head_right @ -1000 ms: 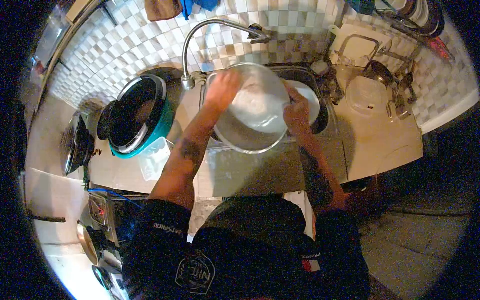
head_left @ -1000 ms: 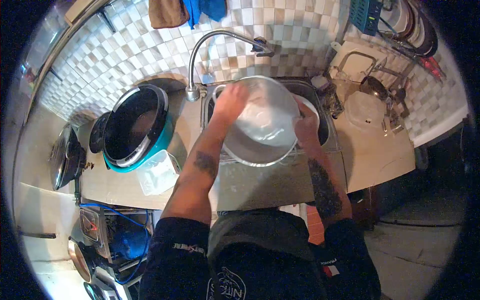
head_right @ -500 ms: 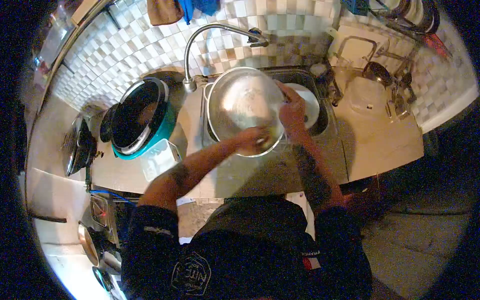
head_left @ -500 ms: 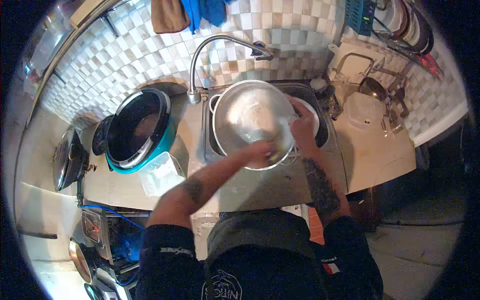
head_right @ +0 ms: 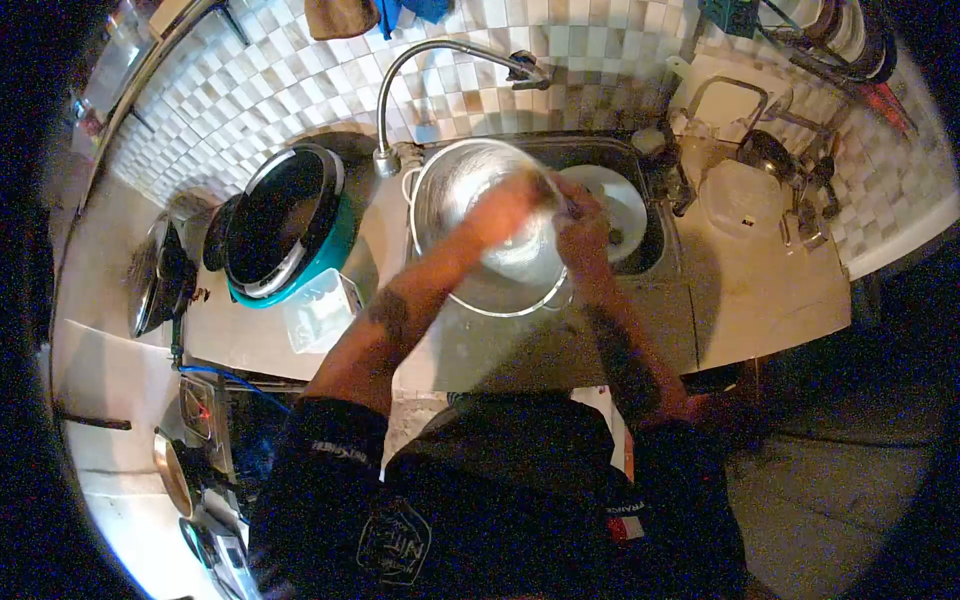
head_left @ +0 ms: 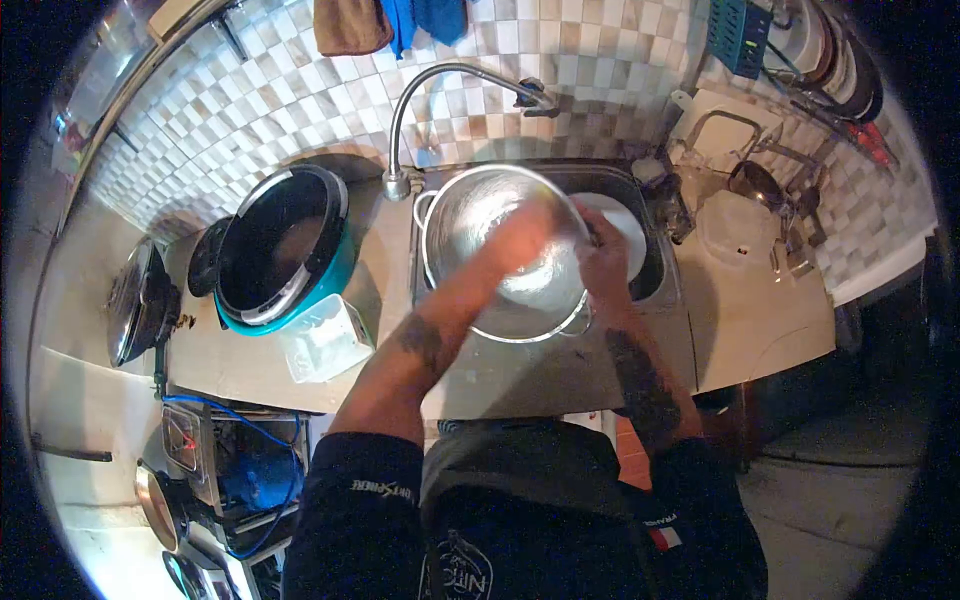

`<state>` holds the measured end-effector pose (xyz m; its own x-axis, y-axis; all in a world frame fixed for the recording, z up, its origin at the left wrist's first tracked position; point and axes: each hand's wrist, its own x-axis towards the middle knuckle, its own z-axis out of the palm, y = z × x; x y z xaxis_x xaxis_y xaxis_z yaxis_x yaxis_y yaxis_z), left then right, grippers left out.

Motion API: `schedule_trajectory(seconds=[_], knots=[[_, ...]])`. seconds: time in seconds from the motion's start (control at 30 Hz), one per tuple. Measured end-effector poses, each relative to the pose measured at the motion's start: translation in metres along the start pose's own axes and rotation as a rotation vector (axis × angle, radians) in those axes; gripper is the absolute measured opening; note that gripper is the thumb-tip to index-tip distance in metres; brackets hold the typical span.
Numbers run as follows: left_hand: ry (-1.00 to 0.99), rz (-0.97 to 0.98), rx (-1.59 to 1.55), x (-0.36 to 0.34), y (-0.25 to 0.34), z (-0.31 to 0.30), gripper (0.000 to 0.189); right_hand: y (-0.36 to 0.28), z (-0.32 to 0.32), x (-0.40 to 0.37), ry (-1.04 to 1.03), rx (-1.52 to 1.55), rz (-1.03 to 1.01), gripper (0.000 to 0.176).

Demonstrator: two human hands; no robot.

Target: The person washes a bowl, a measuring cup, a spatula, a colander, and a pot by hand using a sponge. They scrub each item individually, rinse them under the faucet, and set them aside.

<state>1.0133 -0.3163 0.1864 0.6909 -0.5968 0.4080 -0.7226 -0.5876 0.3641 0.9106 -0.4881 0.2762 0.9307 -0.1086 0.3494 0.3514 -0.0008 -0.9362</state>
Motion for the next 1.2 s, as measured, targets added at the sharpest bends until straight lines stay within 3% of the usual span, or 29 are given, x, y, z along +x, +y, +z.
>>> schedule_trajectory(seconds=[0.03, 0.07, 0.13, 0.2, 0.23, 0.3, 0.33, 0.37, 0.4, 0.43, 0.47, 0.53, 0.6, 0.67, 0.7, 0.77, 0.8, 0.83, 0.9, 0.93, 0.97, 1.03, 1.1, 1.17, 1.2], knots=[[0.326, 0.148, 0.368, 0.008, -0.001, -0.045, 0.032, -0.006, -0.004, 0.0, 0.029, 0.031, 0.018, 0.054], [0.22, 0.039, 0.817, -0.005, 0.016, -0.095, 0.032, -0.013, -0.011, 0.005, 0.065, 0.061, 0.028, 0.055], [0.095, 0.117, 1.094, -0.052, 0.025, -0.08, 0.033, -0.022, -0.024, 0.015, 0.055, -0.009, -0.016, 0.056], [-0.012, 0.05, 0.751, -0.049, 0.017, -0.041, 0.03, -0.024, -0.018, 0.016, -0.04, 0.04, -0.123, 0.054], [-0.061, 0.013, 0.579, -0.043, 0.017, -0.016, 0.029, 0.0, -0.011, 0.015, -0.079, 0.028, -0.078, 0.054], [-0.164, -0.052, 0.22, -0.031, 0.022, 0.021, 0.026, 0.003, 0.007, 0.003, -0.045, -0.115, -0.132, 0.057], [-0.166, 0.012, 0.389, -0.003, 0.045, -0.05, 0.028, -0.008, 0.014, -0.001, -0.013, 0.076, 0.024, 0.057], [0.175, -0.158, 0.278, 0.0, 0.009, -0.055, 0.029, -0.012, 0.014, -0.002, 0.027, 0.27, 0.169, 0.058], [0.152, -0.292, 0.377, -0.012, 0.0, -0.079, 0.03, 0.0, 0.013, -0.002, 0.108, 0.028, 0.147, 0.058], [0.159, -0.315, 0.535, -0.023, 0.022, -0.092, 0.035, 0.001, 0.021, -0.001, 0.147, 0.084, 0.085, 0.057], [-0.07, -0.418, 0.426, -0.039, 0.014, -0.07, 0.04, 0.001, 0.026, 0.0, 0.176, 0.146, 0.023, 0.056], [-0.341, -0.367, -0.024, -0.075, 0.0, -0.006, 0.039, 0.007, 0.022, 0.013, 0.167, 0.019, -0.156, 0.054], [-0.371, -0.379, -0.597, -0.097, 0.006, 0.037, 0.039, 0.023, 0.022, 0.032, 0.174, -0.094, -0.242, 0.053], [0.002, -0.399, -0.926, -0.086, 0.061, -0.018, 0.034, 0.047, 0.018, 0.047, 0.225, -0.215, -0.238, 0.052], [0.179, -0.431, -1.0, -0.092, 0.067, -0.035, 0.032, 0.048, 0.023, 0.051, 0.248, -0.089, -0.119, 0.051], [0.624, -0.446, -1.452, -0.113, 0.067, -0.046, 0.03, 0.048, 0.031, 0.057, 0.307, 0.155, 0.131, 0.05], [0.598, -0.52, -1.527, -0.134, 0.043, -0.054, 0.031, 0.066, 0.031, 0.057, 0.313, 0.13, 0.185, 0.047], [0.659, -0.598, -1.423, -0.15, 0.037, -0.067, 0.034, 0.099, 0.03, 0.049, 0.26, 0.047, 0.207, 0.044], [0.759, -0.68, -1.328, -0.166, 0.045, -0.089, 0.042, 0.188, 0.021, 0.018, -0.274, -0.759, -0.169, 0.038], [0.807, -0.693, -1.333, -0.168, 0.053, -0.104, 0.047, 0.22, 0.02, -0.001, -0.508, -0.97, -0.392, 0.035], [0.798, -0.673, -1.382, -0.171, 0.054, -0.111, 0.045, 0.236, 0.023, -0.019, -0.639, -0.926, -0.403, 0.033], [0.757, -0.681, -1.455, -0.16, 0.074, -0.133, 0.042, 0.234, 0.034, -0.032, -0.784, -0.554, -0.196, 0.026], [0.742, -0.75, -1.463, -0.163, 0.072, -0.133, 0.028, 0.298, 0.033, -0.042, -0.737, -0.13, 0.047, 0.023], [0.574, -0.51, -0.583, -0.19, 0.056, -0.123, 0.018, 0.293, 0.034, -0.014, -0.904, -0.869, -0.287, 0.021], [0.597, -0.421, -0.171, -0.203, 0.048, -0.118, 0.014, 0.321, 0.016, -0.002, -1.103, -1.314, -0.434, 0.02]])
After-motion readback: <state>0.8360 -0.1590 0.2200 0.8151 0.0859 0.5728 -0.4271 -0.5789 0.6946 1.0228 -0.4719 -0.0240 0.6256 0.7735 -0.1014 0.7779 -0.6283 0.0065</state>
